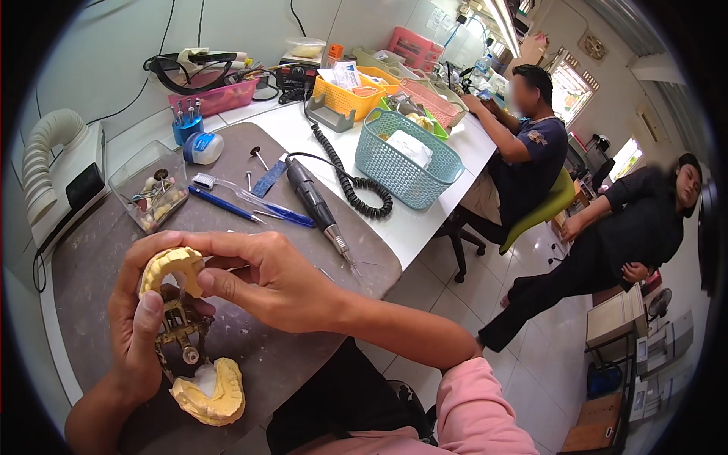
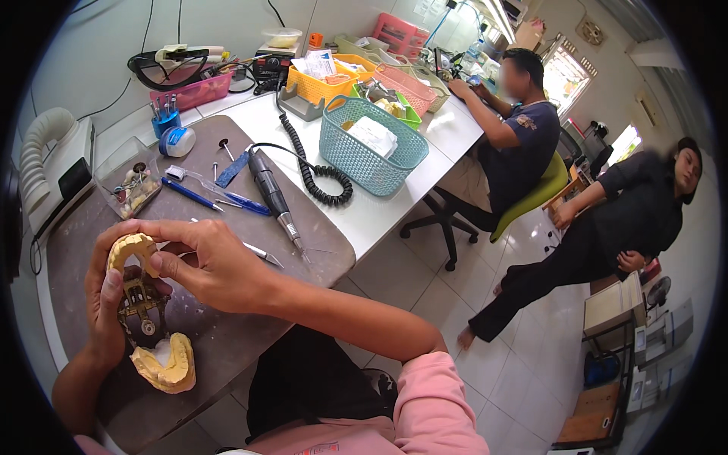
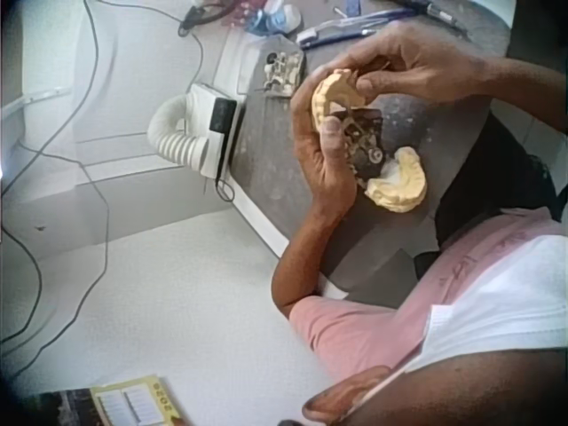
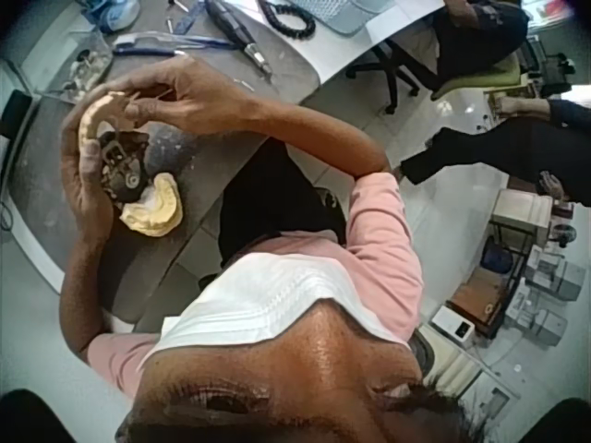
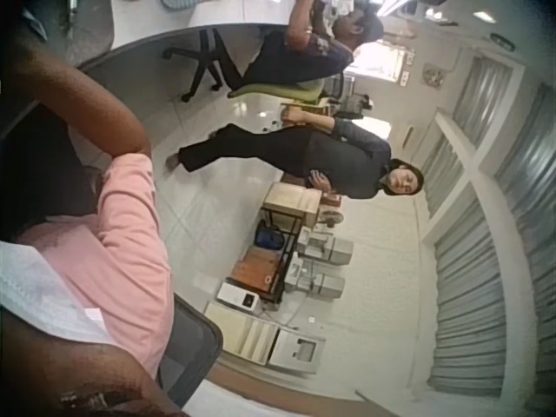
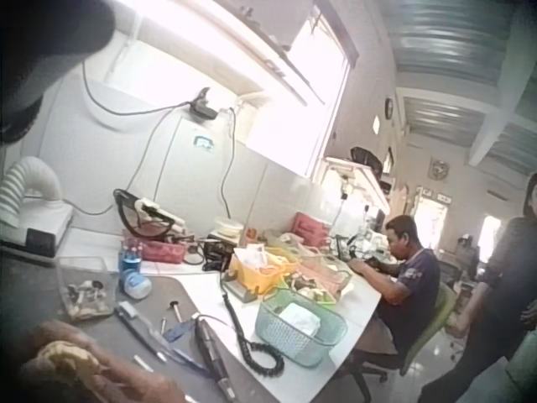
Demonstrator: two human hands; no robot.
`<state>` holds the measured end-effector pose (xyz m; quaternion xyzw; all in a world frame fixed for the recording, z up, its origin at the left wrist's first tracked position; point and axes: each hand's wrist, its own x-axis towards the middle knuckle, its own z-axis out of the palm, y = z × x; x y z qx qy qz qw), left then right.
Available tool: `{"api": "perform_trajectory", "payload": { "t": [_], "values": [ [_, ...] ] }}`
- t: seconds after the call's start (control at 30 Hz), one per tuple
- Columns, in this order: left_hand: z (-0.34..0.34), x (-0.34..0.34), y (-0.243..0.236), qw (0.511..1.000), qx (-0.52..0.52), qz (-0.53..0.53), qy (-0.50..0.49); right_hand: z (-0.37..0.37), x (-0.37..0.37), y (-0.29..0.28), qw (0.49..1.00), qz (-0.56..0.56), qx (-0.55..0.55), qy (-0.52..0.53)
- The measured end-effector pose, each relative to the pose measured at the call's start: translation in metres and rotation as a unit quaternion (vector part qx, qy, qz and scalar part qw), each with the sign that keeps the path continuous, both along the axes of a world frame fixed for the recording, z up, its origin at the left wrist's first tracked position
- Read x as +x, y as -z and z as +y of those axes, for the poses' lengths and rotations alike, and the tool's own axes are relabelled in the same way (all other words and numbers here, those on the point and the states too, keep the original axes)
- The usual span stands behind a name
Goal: The person places a set of prosthetic teeth onto a dental cast held in an articulator, scrapes the surface of the cast with a metal pick, and uses a handheld rotary tool to grind a small dental prosthetic component.
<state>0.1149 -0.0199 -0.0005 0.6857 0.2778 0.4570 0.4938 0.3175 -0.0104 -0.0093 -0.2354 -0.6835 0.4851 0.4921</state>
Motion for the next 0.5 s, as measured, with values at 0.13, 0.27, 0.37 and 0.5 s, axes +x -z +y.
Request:
{"api": "perform_trajectory", "payload": {
  "t": [0.13,0.27,0.37,0.5],
  "values": [
    [-0.004,-0.003,-0.001,1.000,0.002,0.004,-0.012,0.002,-0.009,0.002,0.999,-0.003,0.040,0.034],
    [0.000,-0.011,-0.002,1.000,-0.009,-0.013,0.021,0.002,-0.011,0.001,0.992,-0.078,0.048,0.091],
    [0.005,0.003,-0.003,0.997,-0.009,-0.033,0.070,0.000,0.009,0.004,0.998,-0.036,-0.009,0.047],
    [0.005,-0.013,0.001,0.998,0.016,-0.009,0.067,-0.002,0.003,-0.004,0.998,-0.029,-0.029,-0.047]
  ]
}}
